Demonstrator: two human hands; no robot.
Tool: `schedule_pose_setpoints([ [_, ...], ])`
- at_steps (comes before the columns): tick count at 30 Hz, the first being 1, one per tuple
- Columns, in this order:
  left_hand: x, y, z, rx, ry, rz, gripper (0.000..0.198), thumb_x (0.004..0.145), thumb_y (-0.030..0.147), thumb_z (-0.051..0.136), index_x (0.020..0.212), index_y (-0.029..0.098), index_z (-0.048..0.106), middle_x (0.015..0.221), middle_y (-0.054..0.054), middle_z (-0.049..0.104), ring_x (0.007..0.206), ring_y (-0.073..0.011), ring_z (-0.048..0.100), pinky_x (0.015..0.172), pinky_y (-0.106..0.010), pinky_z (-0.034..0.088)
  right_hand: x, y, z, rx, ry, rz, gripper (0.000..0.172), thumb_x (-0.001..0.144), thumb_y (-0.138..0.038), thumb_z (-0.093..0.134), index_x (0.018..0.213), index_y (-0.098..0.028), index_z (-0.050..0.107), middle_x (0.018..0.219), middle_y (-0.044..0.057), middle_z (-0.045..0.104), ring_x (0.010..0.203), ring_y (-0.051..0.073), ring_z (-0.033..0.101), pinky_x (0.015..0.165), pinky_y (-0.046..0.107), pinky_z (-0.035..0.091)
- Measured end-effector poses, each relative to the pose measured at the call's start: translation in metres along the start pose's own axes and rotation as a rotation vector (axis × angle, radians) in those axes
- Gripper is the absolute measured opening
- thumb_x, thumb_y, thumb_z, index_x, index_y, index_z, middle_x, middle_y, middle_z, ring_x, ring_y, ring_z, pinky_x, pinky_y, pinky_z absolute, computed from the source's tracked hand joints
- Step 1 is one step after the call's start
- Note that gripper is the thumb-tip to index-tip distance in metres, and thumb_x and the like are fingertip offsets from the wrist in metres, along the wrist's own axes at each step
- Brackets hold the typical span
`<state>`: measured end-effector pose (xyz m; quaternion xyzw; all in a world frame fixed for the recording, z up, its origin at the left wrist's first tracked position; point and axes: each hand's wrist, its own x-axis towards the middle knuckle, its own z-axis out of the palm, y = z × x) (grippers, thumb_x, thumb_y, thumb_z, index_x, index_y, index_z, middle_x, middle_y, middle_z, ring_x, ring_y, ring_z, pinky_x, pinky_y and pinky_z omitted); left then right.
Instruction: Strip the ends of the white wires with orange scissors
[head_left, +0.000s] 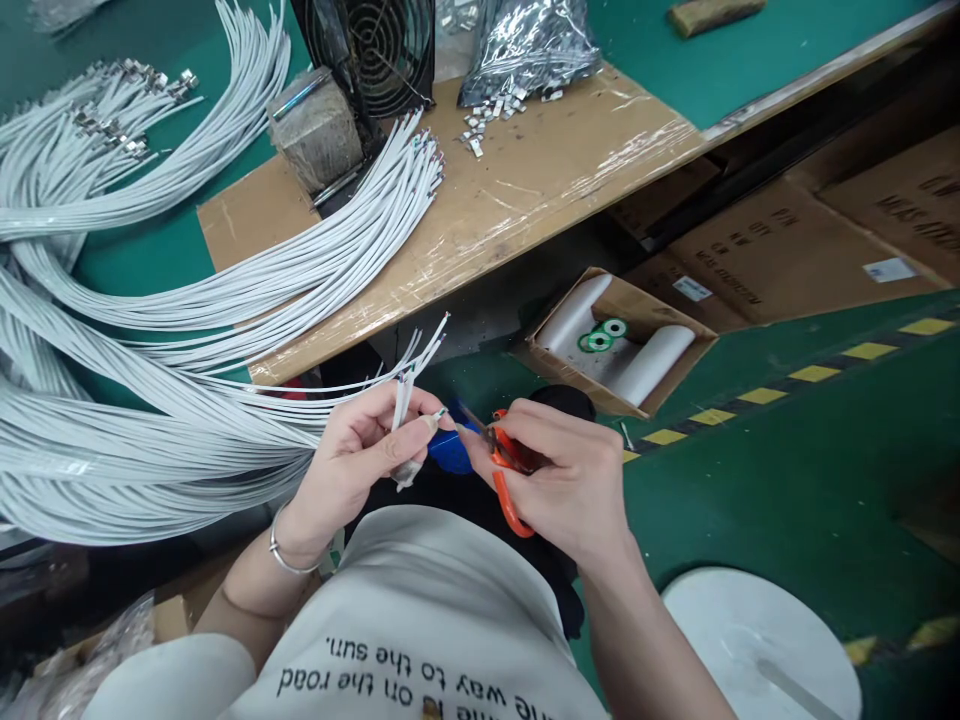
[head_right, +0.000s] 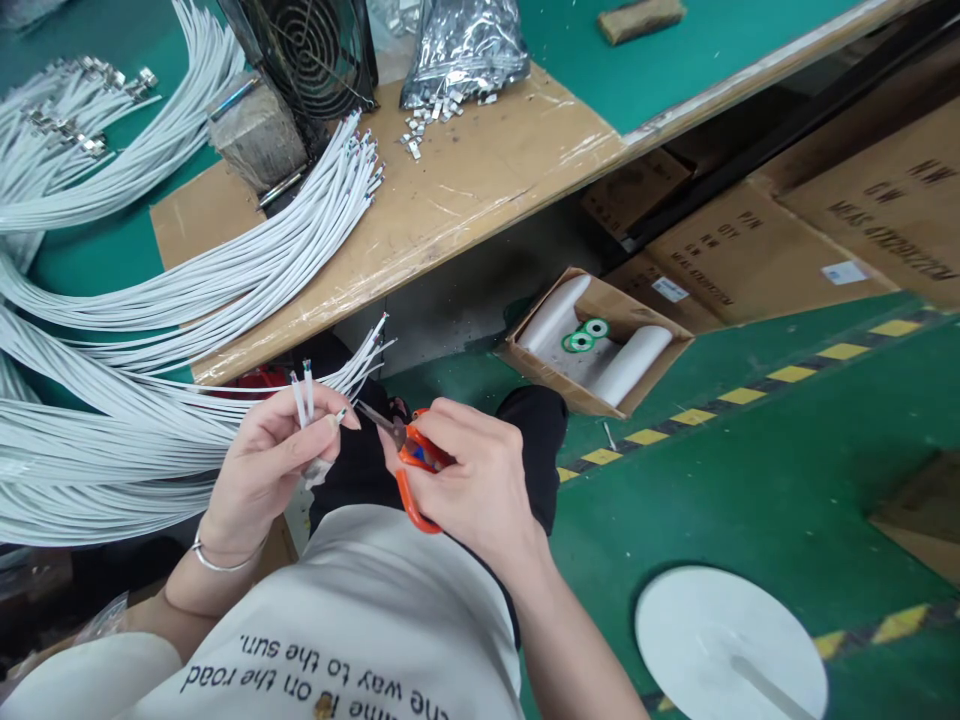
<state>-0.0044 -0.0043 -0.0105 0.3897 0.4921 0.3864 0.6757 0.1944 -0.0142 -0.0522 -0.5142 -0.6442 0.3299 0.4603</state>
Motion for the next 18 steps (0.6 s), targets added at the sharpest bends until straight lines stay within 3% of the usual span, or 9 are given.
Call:
schedule_pose_setpoints([
  [4, 0.000, 0.000, 0.002, 0.053, -0.005, -0.025, 0.031, 0.088, 0.047, 0.090, 0.089, 0.018, 0.079, 0.067, 0.000, 0.066, 0.053, -0.0094, 0.047, 0.048, -0.022, 0.041, 0.003, -0.008, -0.001, 0.196, 0.031, 0.148, 0.011, 0.089, -0.025, 0.083, 0.078, -0.022, 0.083, 0.064, -0.001, 0.060, 0.055, 0.012, 0.048, 0.048, 0.027, 0.037],
  [6, -0.001, 0.000, 0.005, 0.055, -0.013, -0.042, 0.030, 0.088, 0.043, 0.090, 0.083, 0.018, 0.075, 0.064, 0.001, 0.065, 0.050, -0.0088, 0.048, 0.048, -0.022, 0.042, 0.005, -0.013, 0.001, 0.275, 0.049, 0.201, 0.007, 0.089, -0.029, 0.085, 0.091, -0.024, 0.089, 0.068, 0.000, 0.066, 0.059, 0.014, 0.054, 0.051, 0.027, 0.043],
  [11, -0.004, -0.001, 0.008, 0.022, -0.018, -0.055, 0.028, 0.088, 0.031, 0.091, 0.078, 0.018, 0.068, 0.060, 0.004, 0.062, 0.048, -0.0068, 0.046, 0.048, -0.020, 0.037, 0.008, -0.022, 0.010, 0.348, 0.161, 0.143, 0.009, 0.084, -0.026, 0.090, 0.076, -0.024, 0.087, 0.060, -0.001, 0.063, 0.054, 0.012, 0.050, 0.049, 0.028, 0.041],
  [15, -0.005, -0.001, 0.006, 0.025, -0.060, -0.052, 0.029, 0.091, 0.038, 0.089, 0.079, 0.017, 0.073, 0.059, 0.004, 0.058, 0.050, -0.0069, 0.041, 0.049, -0.021, 0.032, 0.008, -0.022, 0.015, 0.338, 0.185, 0.071, 0.022, 0.083, -0.023, 0.090, 0.065, -0.023, 0.077, 0.057, -0.002, 0.062, 0.052, 0.012, 0.047, 0.049, 0.030, 0.040],
  [18, -0.005, -0.001, 0.004, 0.028, -0.064, -0.056, 0.027, 0.093, 0.041, 0.087, 0.083, 0.017, 0.079, 0.060, 0.003, 0.056, 0.052, -0.0074, 0.040, 0.050, -0.023, 0.030, 0.012, -0.016, 0.016, 0.372, 0.208, 0.129, 0.026, 0.082, -0.022, 0.088, 0.062, -0.024, 0.072, 0.059, -0.002, 0.061, 0.054, 0.014, 0.050, 0.051, 0.031, 0.042],
])
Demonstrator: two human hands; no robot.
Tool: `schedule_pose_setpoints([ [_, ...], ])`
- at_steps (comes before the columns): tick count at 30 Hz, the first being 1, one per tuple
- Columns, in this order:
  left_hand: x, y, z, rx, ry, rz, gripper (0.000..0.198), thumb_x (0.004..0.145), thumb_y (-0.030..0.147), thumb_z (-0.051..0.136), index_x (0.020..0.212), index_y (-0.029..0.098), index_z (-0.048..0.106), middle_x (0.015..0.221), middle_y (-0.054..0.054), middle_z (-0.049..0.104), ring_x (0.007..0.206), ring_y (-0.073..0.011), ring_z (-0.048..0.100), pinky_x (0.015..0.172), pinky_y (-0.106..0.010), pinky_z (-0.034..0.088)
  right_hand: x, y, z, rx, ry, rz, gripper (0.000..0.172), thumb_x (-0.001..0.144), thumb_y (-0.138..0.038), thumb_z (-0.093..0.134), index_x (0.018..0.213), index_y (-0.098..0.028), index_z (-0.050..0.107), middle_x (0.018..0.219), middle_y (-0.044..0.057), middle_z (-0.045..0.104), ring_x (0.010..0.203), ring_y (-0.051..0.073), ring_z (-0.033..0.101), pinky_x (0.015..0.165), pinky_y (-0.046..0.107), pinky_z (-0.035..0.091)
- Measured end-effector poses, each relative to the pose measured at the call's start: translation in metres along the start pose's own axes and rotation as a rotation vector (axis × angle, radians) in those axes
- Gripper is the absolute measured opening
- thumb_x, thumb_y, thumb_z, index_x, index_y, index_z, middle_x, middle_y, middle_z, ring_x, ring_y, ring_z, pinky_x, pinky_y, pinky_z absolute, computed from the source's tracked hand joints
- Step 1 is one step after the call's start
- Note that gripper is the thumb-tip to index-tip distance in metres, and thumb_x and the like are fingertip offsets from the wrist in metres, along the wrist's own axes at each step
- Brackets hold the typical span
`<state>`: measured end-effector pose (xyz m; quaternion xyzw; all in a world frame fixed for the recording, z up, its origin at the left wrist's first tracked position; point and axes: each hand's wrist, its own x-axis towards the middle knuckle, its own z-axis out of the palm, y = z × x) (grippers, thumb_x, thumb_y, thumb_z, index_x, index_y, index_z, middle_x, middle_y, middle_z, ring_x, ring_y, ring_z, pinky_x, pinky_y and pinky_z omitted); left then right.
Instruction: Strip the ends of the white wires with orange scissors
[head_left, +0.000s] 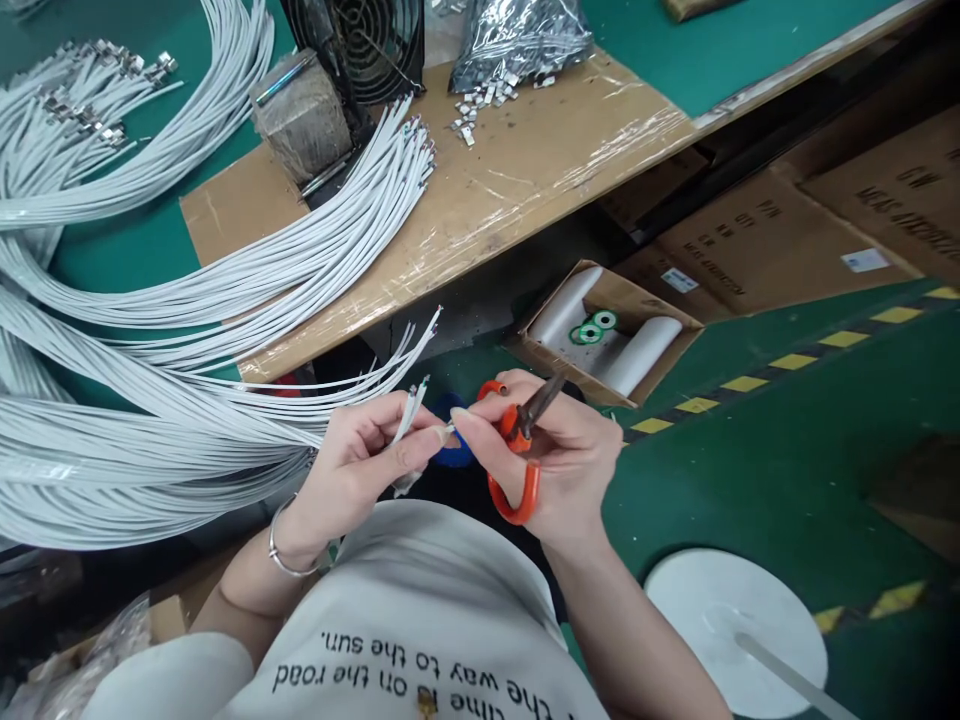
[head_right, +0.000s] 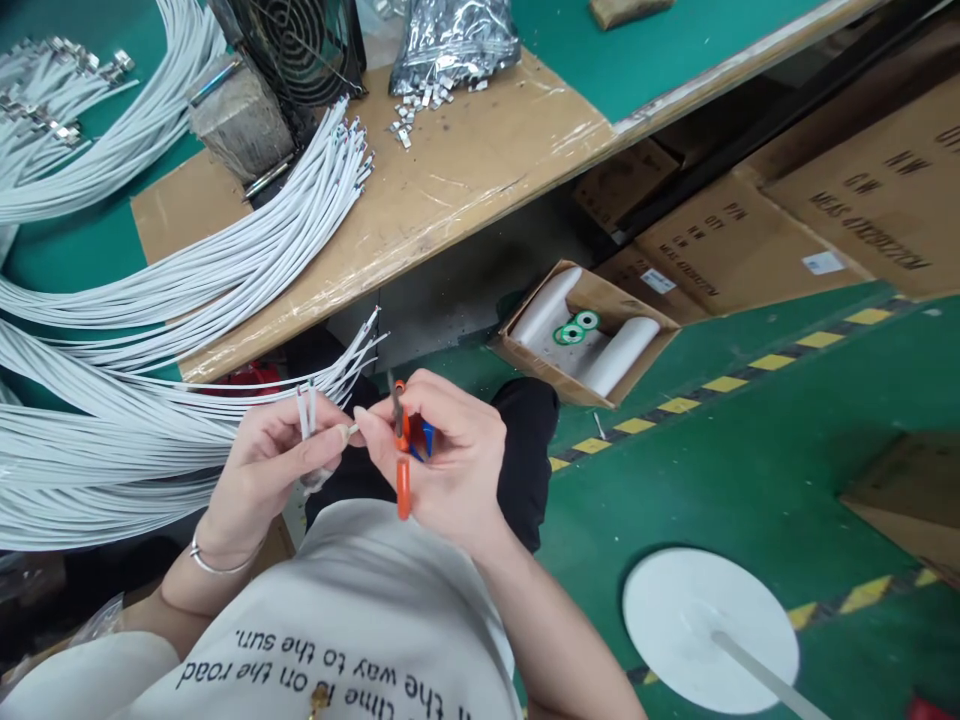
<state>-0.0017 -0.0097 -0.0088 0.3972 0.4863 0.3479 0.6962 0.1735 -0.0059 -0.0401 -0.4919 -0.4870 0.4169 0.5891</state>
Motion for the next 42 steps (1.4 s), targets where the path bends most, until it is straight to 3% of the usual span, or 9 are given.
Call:
schedule_pose_setpoints([
  [5, 0.000, 0.000, -0.004, -0.049, 0.019, -0.035, 0.026, 0.092, 0.043, 0.087, 0.086, 0.018, 0.085, 0.061, 0.001, 0.059, 0.053, -0.0094, 0.042, 0.049, -0.024, 0.029, 0.012, 0.009, -0.009, 0.141, 0.208, 0.140, 0.043, 0.085, -0.030, 0.083, 0.053, -0.025, 0.056, 0.051, -0.003, 0.049, 0.052, 0.014, 0.048, 0.054, 0.032, 0.043],
  [7, 0.001, 0.000, -0.005, -0.082, 0.025, -0.040, 0.024, 0.091, 0.043, 0.087, 0.087, 0.019, 0.086, 0.064, -0.001, 0.063, 0.053, -0.0097, 0.043, 0.048, -0.024, 0.027, 0.012, 0.010, -0.015, 0.081, 0.135, 0.163, 0.047, 0.086, -0.036, 0.085, 0.052, -0.024, 0.056, 0.051, -0.003, 0.049, 0.053, 0.014, 0.048, 0.053, 0.032, 0.041],
  [11, 0.005, 0.002, -0.007, -0.107, -0.018, -0.054, 0.024, 0.095, 0.043, 0.083, 0.090, 0.020, 0.090, 0.061, 0.000, 0.060, 0.050, -0.0065, 0.036, 0.047, -0.023, 0.021, 0.005, 0.008, -0.027, -0.094, -0.168, 0.108, 0.041, 0.090, -0.044, 0.086, 0.062, -0.021, 0.065, 0.059, -0.001, 0.056, 0.056, 0.013, 0.045, 0.052, 0.030, 0.034],
  [14, 0.007, 0.002, -0.007, -0.107, -0.040, -0.049, 0.022, 0.094, 0.040, 0.084, 0.088, 0.020, 0.089, 0.062, 0.000, 0.061, 0.051, -0.0060, 0.037, 0.047, -0.023, 0.021, 0.002, 0.004, -0.034, -0.186, -0.331, 0.045, 0.041, 0.089, -0.038, 0.087, 0.063, -0.020, 0.061, 0.062, -0.002, 0.053, 0.055, 0.010, 0.040, 0.050, 0.029, 0.029],
  [19, 0.005, 0.000, -0.006, -0.063, -0.032, 0.008, 0.019, 0.093, 0.040, 0.085, 0.087, 0.022, 0.088, 0.060, 0.001, 0.058, 0.055, -0.0085, 0.043, 0.051, -0.023, 0.030, 0.003, 0.000, -0.040, -0.324, -0.468, -0.029, 0.036, 0.090, -0.024, 0.082, 0.066, -0.020, 0.055, 0.065, -0.003, 0.049, 0.060, 0.011, 0.040, 0.053, 0.028, 0.031],
  [23, 0.005, -0.002, -0.005, 0.011, -0.012, 0.037, 0.022, 0.093, 0.043, 0.086, 0.089, 0.022, 0.089, 0.062, 0.001, 0.059, 0.054, -0.0080, 0.039, 0.050, -0.023, 0.028, 0.002, -0.001, -0.040, -0.376, -0.514, -0.055, 0.040, 0.089, -0.016, 0.077, 0.067, -0.022, 0.045, 0.065, -0.005, 0.044, 0.061, 0.010, 0.038, 0.054, 0.027, 0.030],
  [28, 0.006, -0.003, 0.001, 0.122, 0.041, 0.147, 0.021, 0.092, 0.039, 0.086, 0.084, 0.020, 0.087, 0.056, 0.005, 0.047, 0.052, -0.0072, 0.031, 0.048, -0.022, 0.024, 0.000, -0.003, -0.040, -0.440, -0.502, -0.093, 0.042, 0.088, -0.011, 0.071, 0.067, -0.022, 0.037, 0.063, -0.005, 0.040, 0.060, 0.010, 0.034, 0.054, 0.027, 0.027],
  [34, 0.002, -0.003, 0.006, 0.229, 0.113, 0.204, 0.012, 0.091, 0.031, 0.084, 0.086, 0.021, 0.086, 0.057, 0.003, 0.058, 0.052, -0.0087, 0.038, 0.049, -0.023, 0.031, -0.002, -0.002, -0.042, -0.468, -0.483, -0.120, 0.044, 0.088, -0.011, 0.069, 0.066, -0.022, 0.033, 0.061, -0.005, 0.037, 0.058, 0.010, 0.032, 0.053, 0.029, 0.024],
  [42, 0.002, 0.001, 0.008, 0.312, 0.143, 0.206, 0.014, 0.090, 0.032, 0.083, 0.084, 0.020, 0.085, 0.054, 0.002, 0.057, 0.051, -0.0102, 0.040, 0.049, -0.024, 0.033, 0.001, -0.005, -0.042, -0.494, -0.492, -0.144, 0.048, 0.090, -0.010, 0.064, 0.067, -0.023, 0.024, 0.061, -0.006, 0.029, 0.057, 0.009, 0.024, 0.050, 0.030, 0.019],
])
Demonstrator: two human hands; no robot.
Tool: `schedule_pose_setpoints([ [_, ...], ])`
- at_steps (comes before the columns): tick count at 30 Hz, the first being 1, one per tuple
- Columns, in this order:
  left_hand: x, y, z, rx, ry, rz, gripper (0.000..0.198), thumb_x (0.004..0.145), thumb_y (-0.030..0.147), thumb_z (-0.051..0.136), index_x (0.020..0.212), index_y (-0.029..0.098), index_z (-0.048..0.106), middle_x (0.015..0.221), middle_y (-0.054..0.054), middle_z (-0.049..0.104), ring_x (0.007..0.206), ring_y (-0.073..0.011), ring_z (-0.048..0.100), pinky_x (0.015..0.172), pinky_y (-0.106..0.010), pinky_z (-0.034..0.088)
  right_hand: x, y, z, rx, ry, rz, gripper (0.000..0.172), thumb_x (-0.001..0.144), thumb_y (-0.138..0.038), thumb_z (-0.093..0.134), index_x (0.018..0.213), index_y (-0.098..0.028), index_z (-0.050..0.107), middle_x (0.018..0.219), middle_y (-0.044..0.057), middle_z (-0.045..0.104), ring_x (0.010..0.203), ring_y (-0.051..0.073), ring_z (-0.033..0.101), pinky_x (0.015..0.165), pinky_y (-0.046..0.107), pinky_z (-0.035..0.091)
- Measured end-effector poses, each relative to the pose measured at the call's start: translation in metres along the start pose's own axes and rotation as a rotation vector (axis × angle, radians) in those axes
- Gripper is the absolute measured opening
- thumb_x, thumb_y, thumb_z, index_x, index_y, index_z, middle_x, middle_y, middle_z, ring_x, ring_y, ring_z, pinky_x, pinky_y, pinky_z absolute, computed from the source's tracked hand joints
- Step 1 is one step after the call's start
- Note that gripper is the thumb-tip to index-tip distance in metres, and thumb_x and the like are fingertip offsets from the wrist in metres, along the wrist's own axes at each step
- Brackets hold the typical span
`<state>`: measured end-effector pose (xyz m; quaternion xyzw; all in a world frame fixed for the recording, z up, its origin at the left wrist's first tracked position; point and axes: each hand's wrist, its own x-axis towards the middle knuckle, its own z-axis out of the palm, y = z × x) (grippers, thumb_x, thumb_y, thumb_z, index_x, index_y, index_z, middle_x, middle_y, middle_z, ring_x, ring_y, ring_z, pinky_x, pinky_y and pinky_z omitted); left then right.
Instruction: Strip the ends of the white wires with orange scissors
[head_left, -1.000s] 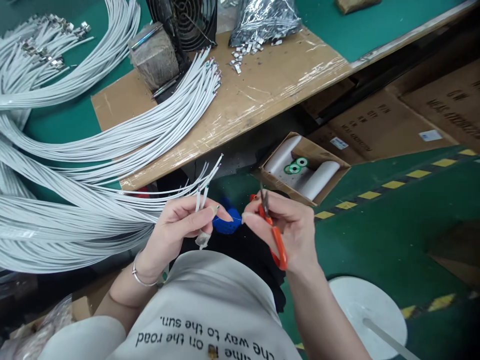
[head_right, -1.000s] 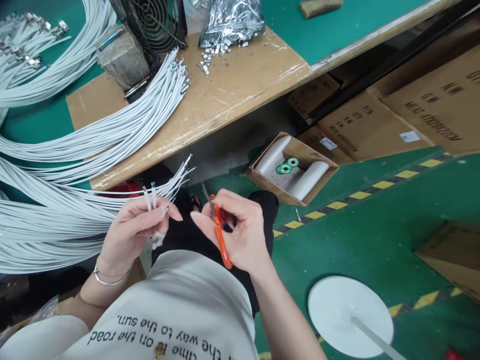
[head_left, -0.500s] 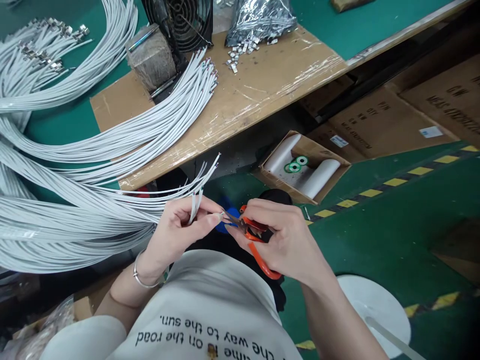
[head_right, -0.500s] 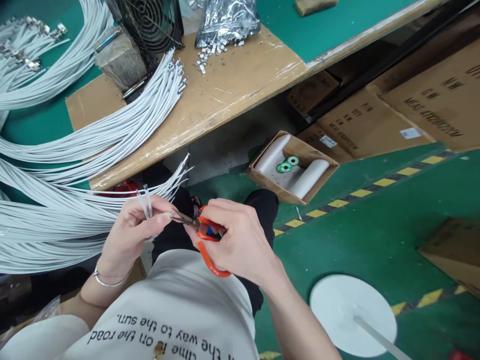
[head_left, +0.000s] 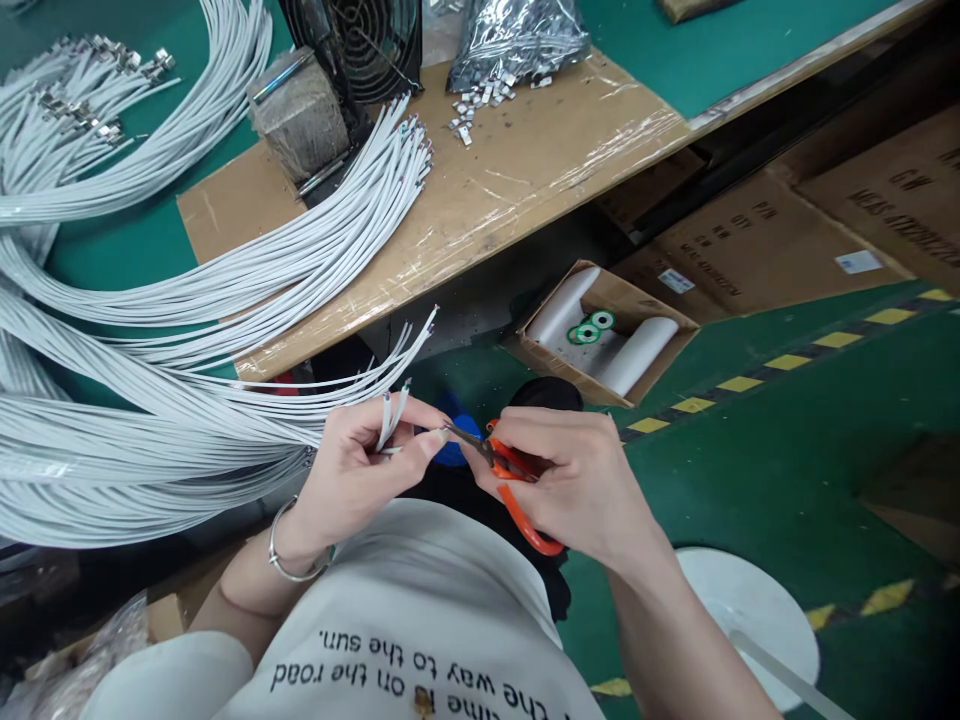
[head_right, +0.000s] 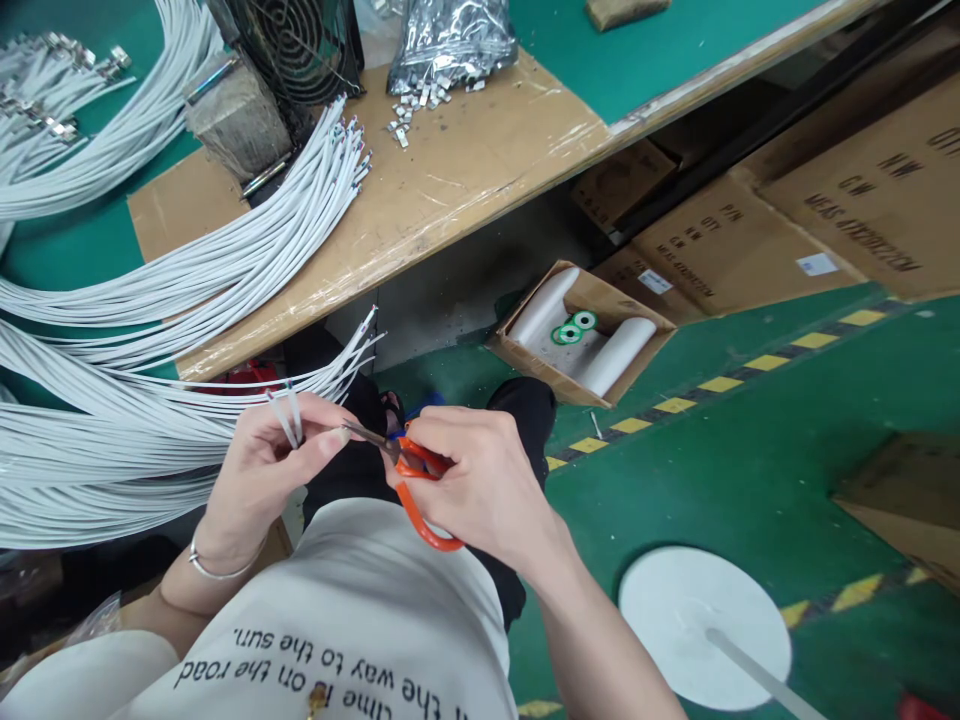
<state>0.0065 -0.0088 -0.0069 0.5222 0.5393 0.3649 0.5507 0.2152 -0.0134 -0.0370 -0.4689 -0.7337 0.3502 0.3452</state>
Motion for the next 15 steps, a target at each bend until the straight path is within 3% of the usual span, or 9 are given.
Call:
schedule_pose_setpoints([
  [8, -0.0006, -0.0017, -0.0005, -0.014, -0.007, -0.001, 0.015, 0.089, 0.034, 0.083, 0.085, 0.019, 0.086, 0.056, 0.000, 0.062, 0.052, -0.0112, 0.043, 0.049, -0.025, 0.034, -0.0012, 0.0010, 0.0026, -0.088, 0.068, -0.059, 0.046, 0.083, -0.004, 0.063, 0.062, -0.023, 0.027, 0.059, -0.006, 0.030, 0.055, 0.009, 0.026, 0.050, 0.029, 0.020],
  [12, 0.0004, -0.0018, -0.0009, -0.072, -0.043, -0.026, 0.015, 0.092, 0.034, 0.083, 0.087, 0.020, 0.088, 0.058, 0.001, 0.062, 0.051, -0.0089, 0.037, 0.048, -0.024, 0.031, -0.0024, 0.0040, 0.0077, -0.087, 0.223, -0.058, 0.048, 0.086, -0.004, 0.067, 0.059, -0.022, 0.031, 0.058, -0.007, 0.030, 0.054, 0.009, 0.025, 0.049, 0.031, 0.018],
  [15, 0.0019, -0.0008, -0.0023, -0.172, -0.095, -0.094, 0.020, 0.096, 0.039, 0.082, 0.092, 0.022, 0.090, 0.059, 0.001, 0.062, 0.050, -0.0085, 0.038, 0.047, -0.024, 0.028, -0.0025, 0.0063, 0.0079, -0.021, 0.363, 0.054, 0.053, 0.092, -0.010, 0.073, 0.057, -0.021, 0.033, 0.056, -0.006, 0.031, 0.053, 0.009, 0.025, 0.050, 0.031, 0.019],
])
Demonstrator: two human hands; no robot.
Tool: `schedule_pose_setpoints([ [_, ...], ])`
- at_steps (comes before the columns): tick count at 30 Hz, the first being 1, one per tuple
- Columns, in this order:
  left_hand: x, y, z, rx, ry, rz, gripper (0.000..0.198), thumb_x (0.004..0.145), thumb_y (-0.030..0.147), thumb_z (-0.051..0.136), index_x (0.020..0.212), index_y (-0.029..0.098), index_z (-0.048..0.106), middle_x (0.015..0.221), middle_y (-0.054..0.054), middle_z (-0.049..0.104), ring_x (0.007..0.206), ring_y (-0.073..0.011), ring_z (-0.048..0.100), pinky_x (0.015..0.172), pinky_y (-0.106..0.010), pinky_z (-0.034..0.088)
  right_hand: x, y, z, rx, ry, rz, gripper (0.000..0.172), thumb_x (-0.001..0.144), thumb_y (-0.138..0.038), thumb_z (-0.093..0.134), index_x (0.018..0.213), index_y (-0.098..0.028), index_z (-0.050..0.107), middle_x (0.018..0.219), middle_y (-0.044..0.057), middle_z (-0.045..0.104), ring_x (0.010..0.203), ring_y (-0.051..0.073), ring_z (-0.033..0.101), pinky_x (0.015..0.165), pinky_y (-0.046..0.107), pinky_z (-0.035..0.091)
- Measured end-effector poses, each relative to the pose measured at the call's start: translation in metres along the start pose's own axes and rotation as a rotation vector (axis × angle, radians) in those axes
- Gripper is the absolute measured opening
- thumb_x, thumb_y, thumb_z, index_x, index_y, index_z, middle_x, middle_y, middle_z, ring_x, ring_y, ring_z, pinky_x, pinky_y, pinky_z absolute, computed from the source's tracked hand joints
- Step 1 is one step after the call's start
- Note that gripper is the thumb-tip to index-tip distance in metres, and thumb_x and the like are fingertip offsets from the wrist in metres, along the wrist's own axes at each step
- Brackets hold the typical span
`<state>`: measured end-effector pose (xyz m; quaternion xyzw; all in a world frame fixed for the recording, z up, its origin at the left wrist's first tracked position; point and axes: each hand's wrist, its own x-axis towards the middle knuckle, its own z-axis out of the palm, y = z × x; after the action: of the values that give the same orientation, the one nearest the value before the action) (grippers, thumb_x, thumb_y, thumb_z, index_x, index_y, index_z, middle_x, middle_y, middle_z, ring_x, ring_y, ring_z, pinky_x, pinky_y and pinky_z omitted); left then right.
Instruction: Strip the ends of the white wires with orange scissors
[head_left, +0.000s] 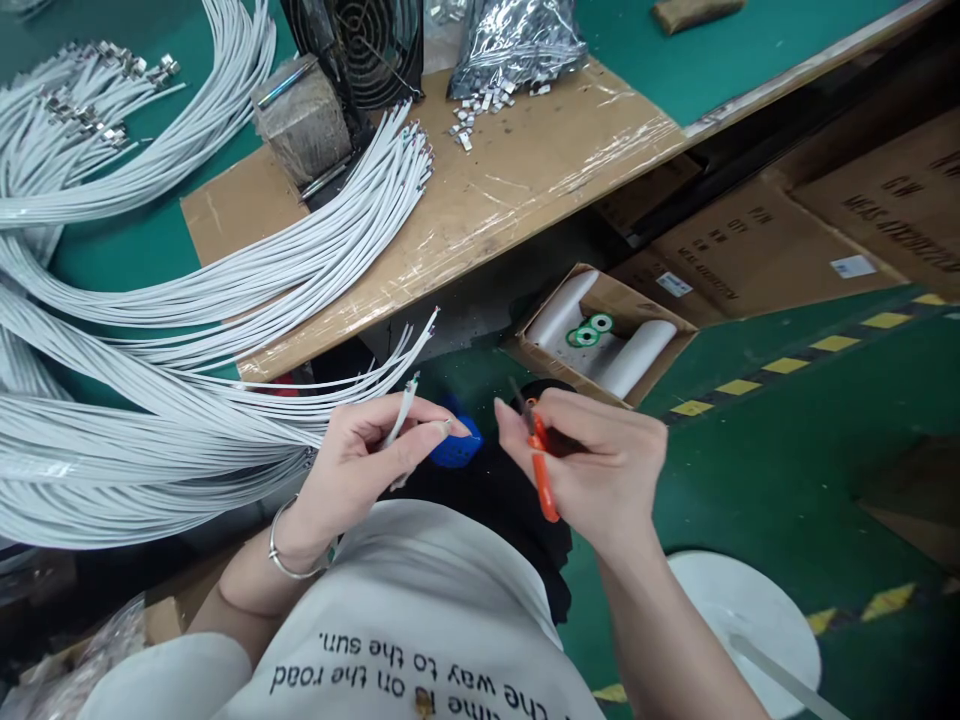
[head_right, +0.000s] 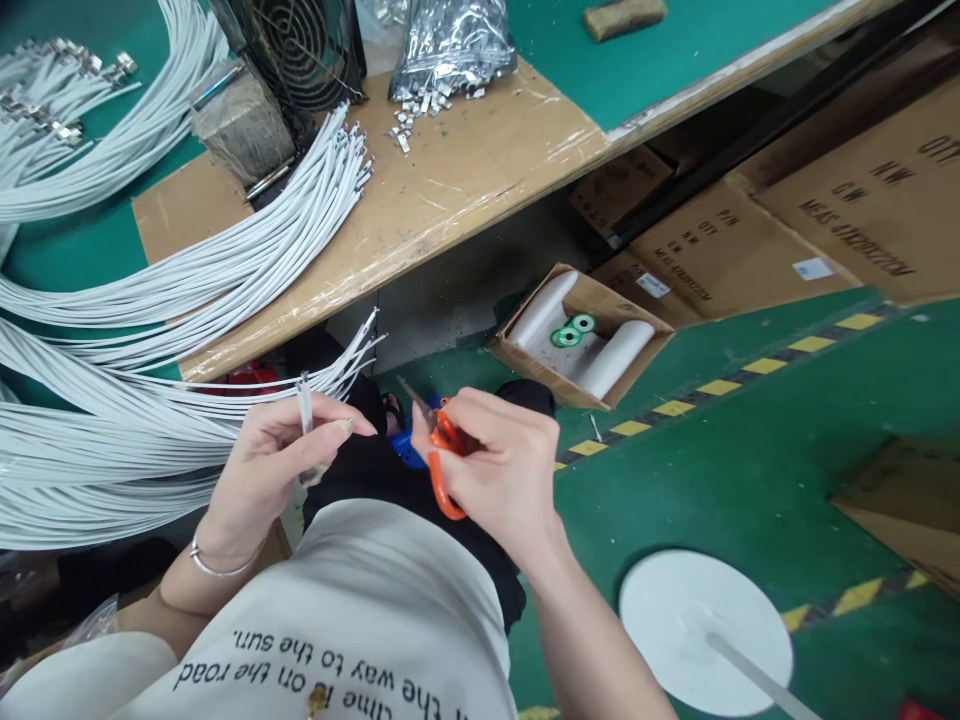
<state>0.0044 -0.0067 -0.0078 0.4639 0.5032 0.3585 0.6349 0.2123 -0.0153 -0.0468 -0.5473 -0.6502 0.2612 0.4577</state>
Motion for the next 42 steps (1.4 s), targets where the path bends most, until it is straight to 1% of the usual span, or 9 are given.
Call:
schedule_pose_setpoints([
  [3, 0.001, 0.000, -0.002, -0.039, -0.033, -0.055, 0.025, 0.097, 0.044, 0.080, 0.095, 0.021, 0.091, 0.063, -0.001, 0.066, 0.051, -0.0095, 0.041, 0.047, -0.026, 0.029, 0.002, 0.002, -0.003, 0.086, 0.065, 0.179, 0.049, 0.094, -0.025, 0.080, 0.055, -0.022, 0.050, 0.055, -0.003, 0.043, 0.053, 0.012, 0.035, 0.051, 0.032, 0.027],
  [5, 0.002, -0.001, -0.004, -0.009, -0.041, -0.074, 0.030, 0.098, 0.048, 0.079, 0.098, 0.021, 0.092, 0.066, -0.003, 0.067, 0.050, -0.0095, 0.039, 0.046, -0.027, 0.025, 0.004, 0.003, -0.005, 0.170, 0.090, 0.248, 0.034, 0.094, -0.031, 0.083, 0.064, -0.024, 0.068, 0.060, 0.000, 0.054, 0.056, 0.014, 0.042, 0.052, 0.033, 0.033],
  [10, 0.001, -0.004, -0.006, 0.046, -0.099, -0.103, 0.039, 0.100, 0.054, 0.075, 0.105, 0.020, 0.092, 0.066, -0.003, 0.065, 0.052, -0.0103, 0.037, 0.048, -0.028, 0.022, 0.016, -0.001, -0.004, 0.367, 0.014, 0.216, 0.005, 0.090, -0.025, 0.085, 0.085, -0.028, 0.085, 0.069, 0.000, 0.064, 0.061, 0.015, 0.052, 0.055, 0.033, 0.042],
  [20, -0.001, -0.007, -0.005, 0.108, -0.144, -0.054, 0.039, 0.103, 0.051, 0.072, 0.091, 0.017, 0.085, 0.066, -0.001, 0.060, 0.055, -0.0114, 0.042, 0.051, -0.027, 0.034, 0.034, -0.017, 0.008, 0.494, -0.185, 0.198, 0.016, 0.087, -0.040, 0.091, 0.085, -0.025, 0.089, 0.068, 0.000, 0.062, 0.060, 0.013, 0.052, 0.053, 0.028, 0.043],
  [23, -0.001, -0.005, -0.004, 0.128, -0.103, 0.060, 0.029, 0.105, 0.043, 0.072, 0.097, 0.019, 0.088, 0.087, -0.008, 0.074, 0.082, -0.0210, 0.067, 0.077, -0.032, 0.055, 0.033, -0.015, 0.009, 0.478, -0.163, 0.211, 0.016, 0.086, -0.041, 0.091, 0.083, -0.026, 0.089, 0.067, 0.000, 0.062, 0.062, 0.014, 0.053, 0.054, 0.029, 0.045],
  [26, -0.001, -0.007, -0.001, 0.134, -0.033, 0.187, 0.018, 0.104, 0.033, 0.073, 0.111, 0.024, 0.088, 0.122, -0.011, 0.079, 0.117, -0.0269, 0.070, 0.105, -0.037, 0.055, 0.032, -0.015, 0.010, 0.487, -0.154, 0.223, 0.015, 0.085, -0.039, 0.093, 0.082, -0.025, 0.088, 0.067, 0.000, 0.062, 0.061, 0.013, 0.052, 0.054, 0.028, 0.045],
  [30, -0.004, -0.013, 0.004, 0.063, 0.046, 0.177, 0.018, 0.104, 0.032, 0.074, 0.118, 0.022, 0.083, 0.103, -0.007, 0.077, 0.091, -0.0197, 0.069, 0.085, -0.031, 0.058, 0.030, -0.015, 0.011, 0.502, -0.164, 0.250, 0.019, 0.084, -0.040, 0.093, 0.079, -0.024, 0.086, 0.069, 0.000, 0.064, 0.058, 0.012, 0.051, 0.052, 0.028, 0.042],
  [34, -0.005, -0.012, 0.006, -0.016, 0.041, 0.123, 0.016, 0.103, 0.034, 0.076, 0.100, 0.019, 0.076, 0.076, 0.000, 0.066, 0.063, -0.0113, 0.055, 0.060, -0.022, 0.048, 0.029, -0.014, 0.010, 0.504, -0.175, 0.259, 0.024, 0.083, -0.044, 0.095, 0.078, -0.023, 0.085, 0.066, -0.001, 0.062, 0.056, 0.011, 0.048, 0.051, 0.028, 0.039],
  [42, -0.003, -0.001, 0.010, 0.066, 0.032, 0.092, 0.022, 0.100, 0.031, 0.078, 0.083, 0.017, 0.072, 0.071, 0.001, 0.064, 0.056, -0.0082, 0.043, 0.051, -0.021, 0.035, 0.025, -0.014, 0.011, 0.523, -0.150, 0.204, 0.027, 0.085, -0.043, 0.094, 0.071, -0.024, 0.082, 0.062, -0.001, 0.061, 0.057, 0.012, 0.048, 0.053, 0.031, 0.039],
])
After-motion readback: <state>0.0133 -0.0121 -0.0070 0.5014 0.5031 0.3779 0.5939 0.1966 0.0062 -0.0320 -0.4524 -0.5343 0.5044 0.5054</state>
